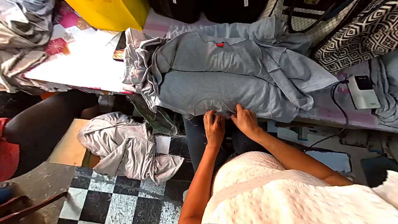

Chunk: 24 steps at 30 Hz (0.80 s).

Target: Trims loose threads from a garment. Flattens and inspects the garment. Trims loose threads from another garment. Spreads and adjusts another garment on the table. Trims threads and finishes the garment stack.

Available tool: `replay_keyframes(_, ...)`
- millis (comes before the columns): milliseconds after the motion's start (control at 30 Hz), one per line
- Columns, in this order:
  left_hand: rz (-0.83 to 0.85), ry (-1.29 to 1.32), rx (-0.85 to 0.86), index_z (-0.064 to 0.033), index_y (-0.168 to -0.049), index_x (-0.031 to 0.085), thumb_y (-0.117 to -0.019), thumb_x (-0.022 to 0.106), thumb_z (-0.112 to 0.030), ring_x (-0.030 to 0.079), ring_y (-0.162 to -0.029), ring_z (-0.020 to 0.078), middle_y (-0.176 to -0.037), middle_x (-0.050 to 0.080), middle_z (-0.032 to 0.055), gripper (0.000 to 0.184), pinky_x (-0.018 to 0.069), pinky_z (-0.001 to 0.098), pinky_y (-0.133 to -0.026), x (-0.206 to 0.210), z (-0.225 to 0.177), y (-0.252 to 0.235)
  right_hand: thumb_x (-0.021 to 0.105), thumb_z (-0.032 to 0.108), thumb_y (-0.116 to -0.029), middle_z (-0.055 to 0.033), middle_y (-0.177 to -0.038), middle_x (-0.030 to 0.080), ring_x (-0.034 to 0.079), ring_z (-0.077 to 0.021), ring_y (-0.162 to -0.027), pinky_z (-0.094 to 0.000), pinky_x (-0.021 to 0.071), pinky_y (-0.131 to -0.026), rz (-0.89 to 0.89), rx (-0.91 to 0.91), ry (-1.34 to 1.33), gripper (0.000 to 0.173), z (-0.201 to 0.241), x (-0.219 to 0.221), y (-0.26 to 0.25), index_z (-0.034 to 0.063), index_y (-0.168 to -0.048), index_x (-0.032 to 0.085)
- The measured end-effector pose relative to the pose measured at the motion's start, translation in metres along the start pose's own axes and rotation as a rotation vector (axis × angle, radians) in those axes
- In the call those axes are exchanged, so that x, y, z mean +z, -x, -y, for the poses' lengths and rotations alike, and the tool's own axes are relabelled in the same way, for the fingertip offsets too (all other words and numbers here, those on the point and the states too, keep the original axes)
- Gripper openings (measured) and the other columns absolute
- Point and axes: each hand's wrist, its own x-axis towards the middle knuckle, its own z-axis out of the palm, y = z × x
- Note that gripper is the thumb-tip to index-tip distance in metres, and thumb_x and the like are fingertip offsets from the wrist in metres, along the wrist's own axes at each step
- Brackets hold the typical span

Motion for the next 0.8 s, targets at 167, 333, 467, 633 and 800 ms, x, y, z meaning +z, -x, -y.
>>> replay_keyframes(167,0.168,0.089,-0.064,0.0013,-0.112,0.074,-0.0977,0.065,-0.013,0.061,-0.123,0.0381,-0.125,0.067,0.0223,0.022,0.0491,0.0482,-0.106,0.000,0.004,-0.007,0.069,0.011,-0.0966,-0.0035,-0.069,0.057,0.048,-0.0098,-0.055,-0.0275,0.0446,-0.055,-0.082,0.068,-0.908,0.017,-0.031,0.001,0.007,-0.0026,-0.108,0.069)
replay_keyframes(333,0.158,0.207,-0.140,0.0030,-0.114,0.073,-0.0976,0.066,-0.013,0.062,-0.121,0.0359,-0.126,0.066,0.0224,0.024,0.0506,0.0456,-0.105,-0.004,0.001,-0.004,0.046,0.009,-0.1070,0.0067,-0.051,0.043,0.040,0.0007,-0.039,-0.0126,0.0402,-0.042,0.463,0.323,-2.070,0.022,-0.038,-0.011,0.018,0.0095,-0.088,0.057)
replay_keyframes(467,0.053,0.224,-0.086,0.0033,-0.113,0.073,-0.0891,0.079,-0.022,0.065,-0.112,0.0323,-0.116,0.069,0.0207,0.035,0.0540,0.0425,-0.098,-0.009,-0.018,-0.009,0.042,0.014,-0.1096,0.0058,-0.051,0.045,0.042,-0.0001,-0.039,-0.0125,0.0422,-0.043,0.547,0.309,-2.157,0.028,-0.041,-0.009,0.019,0.0074,-0.087,0.058)
replay_keyframes(633,-0.063,0.123,0.014,0.0006,-0.095,0.078,-0.0896,0.072,-0.004,0.071,-0.082,0.0252,-0.086,0.073,0.0143,0.009,0.0594,0.0348,-0.078,0.001,-0.023,-0.011,0.043,0.015,-0.1091,0.0056,-0.052,0.047,0.044,-0.0002,-0.040,-0.0126,0.0427,-0.043,0.549,0.288,-2.088,0.028,-0.041,-0.013,0.019,0.0083,-0.087,0.059)
replay_keyframes(800,-0.002,0.262,-0.097,0.0001,-0.091,0.079,-0.0877,0.076,-0.006,0.071,-0.083,0.0164,-0.086,0.073,0.0115,0.007,0.0586,0.0261,-0.080,-0.026,-0.042,-0.015,0.051,0.010,-0.1057,0.0053,-0.055,0.048,0.042,-0.0007,-0.042,-0.0137,0.0418,-0.045,0.425,0.324,-1.986,0.017,-0.042,-0.014,0.021,0.0088,-0.092,0.061)
